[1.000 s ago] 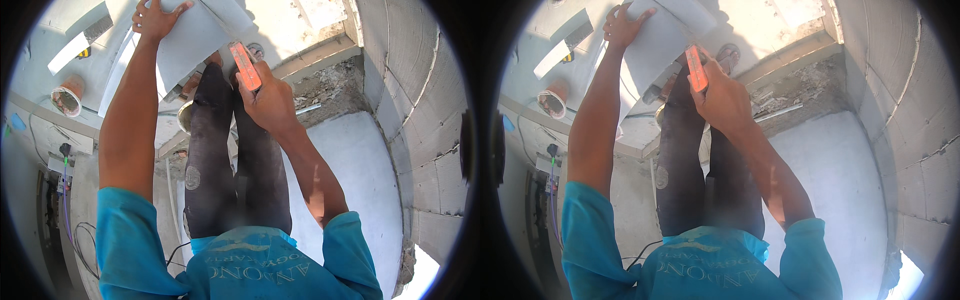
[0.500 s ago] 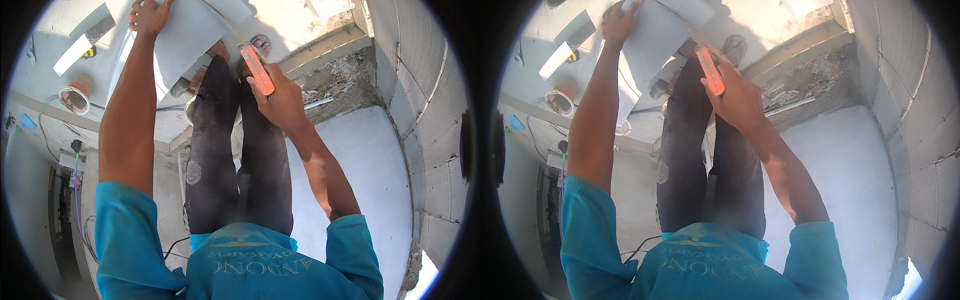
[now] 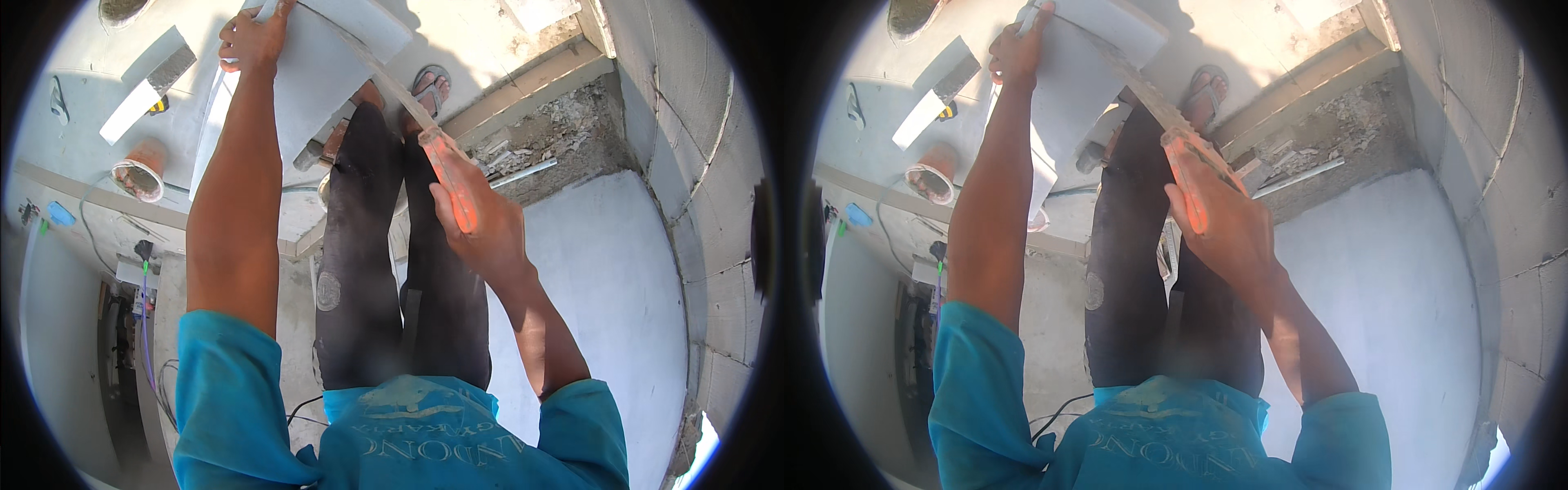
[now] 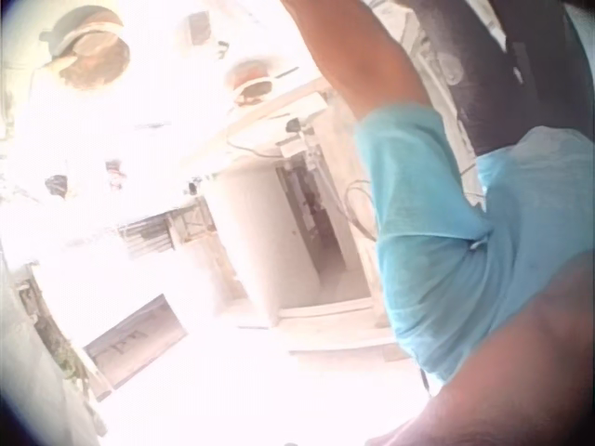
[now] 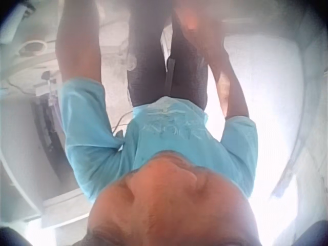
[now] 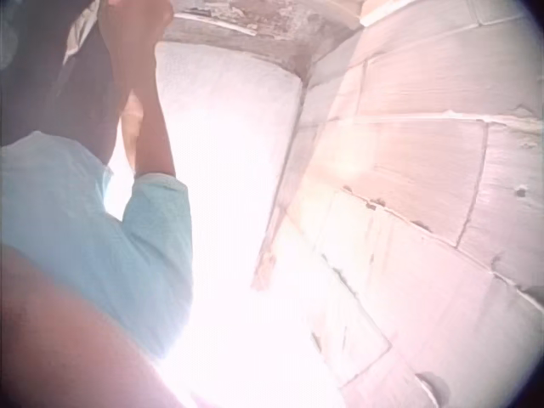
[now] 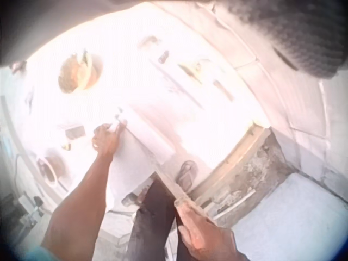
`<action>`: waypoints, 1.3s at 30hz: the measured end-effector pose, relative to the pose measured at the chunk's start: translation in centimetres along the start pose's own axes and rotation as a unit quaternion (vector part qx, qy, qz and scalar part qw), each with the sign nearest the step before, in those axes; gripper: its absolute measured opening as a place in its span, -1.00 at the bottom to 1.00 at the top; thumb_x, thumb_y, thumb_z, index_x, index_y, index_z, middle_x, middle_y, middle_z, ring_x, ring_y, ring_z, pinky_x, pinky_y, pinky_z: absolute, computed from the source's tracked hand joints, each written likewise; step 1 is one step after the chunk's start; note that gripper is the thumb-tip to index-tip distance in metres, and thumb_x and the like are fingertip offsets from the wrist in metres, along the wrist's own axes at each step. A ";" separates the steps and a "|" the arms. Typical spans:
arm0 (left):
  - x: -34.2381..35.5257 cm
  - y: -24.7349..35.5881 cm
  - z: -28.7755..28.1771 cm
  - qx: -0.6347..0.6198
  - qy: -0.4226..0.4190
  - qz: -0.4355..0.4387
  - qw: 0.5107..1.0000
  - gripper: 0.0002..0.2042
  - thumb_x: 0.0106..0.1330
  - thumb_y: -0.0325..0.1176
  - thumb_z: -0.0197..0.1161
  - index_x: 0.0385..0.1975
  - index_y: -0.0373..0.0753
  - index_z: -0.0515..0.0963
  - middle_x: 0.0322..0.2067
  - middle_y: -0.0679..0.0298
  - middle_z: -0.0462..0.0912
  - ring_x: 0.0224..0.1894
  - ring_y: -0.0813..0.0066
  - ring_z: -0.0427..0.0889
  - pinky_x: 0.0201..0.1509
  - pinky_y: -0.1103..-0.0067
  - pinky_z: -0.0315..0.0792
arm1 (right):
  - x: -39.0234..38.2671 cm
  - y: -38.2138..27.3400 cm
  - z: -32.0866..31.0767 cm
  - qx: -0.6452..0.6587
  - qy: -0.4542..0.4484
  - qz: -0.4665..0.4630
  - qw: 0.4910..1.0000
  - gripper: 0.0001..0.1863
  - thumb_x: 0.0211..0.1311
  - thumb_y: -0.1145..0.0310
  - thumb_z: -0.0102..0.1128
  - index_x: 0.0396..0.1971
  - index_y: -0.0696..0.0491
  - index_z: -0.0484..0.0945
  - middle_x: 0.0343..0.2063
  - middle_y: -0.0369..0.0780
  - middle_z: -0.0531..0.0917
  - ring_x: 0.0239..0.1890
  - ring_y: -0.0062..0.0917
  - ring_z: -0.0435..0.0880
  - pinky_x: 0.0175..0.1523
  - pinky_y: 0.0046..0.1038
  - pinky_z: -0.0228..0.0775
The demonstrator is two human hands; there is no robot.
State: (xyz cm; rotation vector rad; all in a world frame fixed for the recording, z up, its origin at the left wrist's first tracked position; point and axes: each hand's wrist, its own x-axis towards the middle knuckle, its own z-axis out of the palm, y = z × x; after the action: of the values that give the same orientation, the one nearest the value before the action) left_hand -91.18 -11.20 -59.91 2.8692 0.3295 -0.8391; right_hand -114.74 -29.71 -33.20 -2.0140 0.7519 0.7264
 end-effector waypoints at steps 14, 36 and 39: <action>1.2 -2.0 0.3 0.033 -0.039 0.028 0.998 -0.14 0.16 0.49 0.23 0.17 -0.20 0.57 0.25 -0.12 0.47 0.33 -0.12 0.40 0.36 0.05 0.25 | 6.7 -3.4 1.5 -0.013 -0.034 0.037 0.999 -0.55 0.35 0.32 0.29 0.23 -0.05 0.52 0.02 -0.14 0.73 -0.01 -0.16 0.75 -0.06 -0.25 0.66; 2.7 -2.6 0.8 0.032 0.024 0.043 0.998 -0.11 0.13 0.55 0.18 0.18 -0.18 0.58 0.24 -0.09 0.48 0.33 -0.11 0.42 0.37 0.10 0.32 | 5.7 -3.6 -1.1 -0.007 -0.133 0.108 0.985 -0.54 0.39 0.41 0.21 0.27 0.08 0.49 0.10 -0.08 0.68 0.13 -0.23 0.69 0.17 -0.31 0.60; 0.2 -3.3 1.1 0.029 0.010 0.017 0.999 -0.11 0.13 0.53 0.20 0.19 -0.17 0.57 0.26 -0.08 0.46 0.33 -0.10 0.41 0.37 0.09 0.31 | -5.0 0.5 -3.9 0.015 -0.020 -0.022 0.999 -0.49 0.34 0.47 0.28 0.29 0.11 0.47 0.23 -0.10 0.62 0.17 -0.33 0.70 0.14 -0.35 0.63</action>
State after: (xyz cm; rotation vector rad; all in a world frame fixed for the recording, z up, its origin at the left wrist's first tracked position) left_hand -92.39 -8.17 -61.14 2.9293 0.2628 -0.8265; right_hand -117.52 -32.04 -27.96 -1.9774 0.6885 0.7250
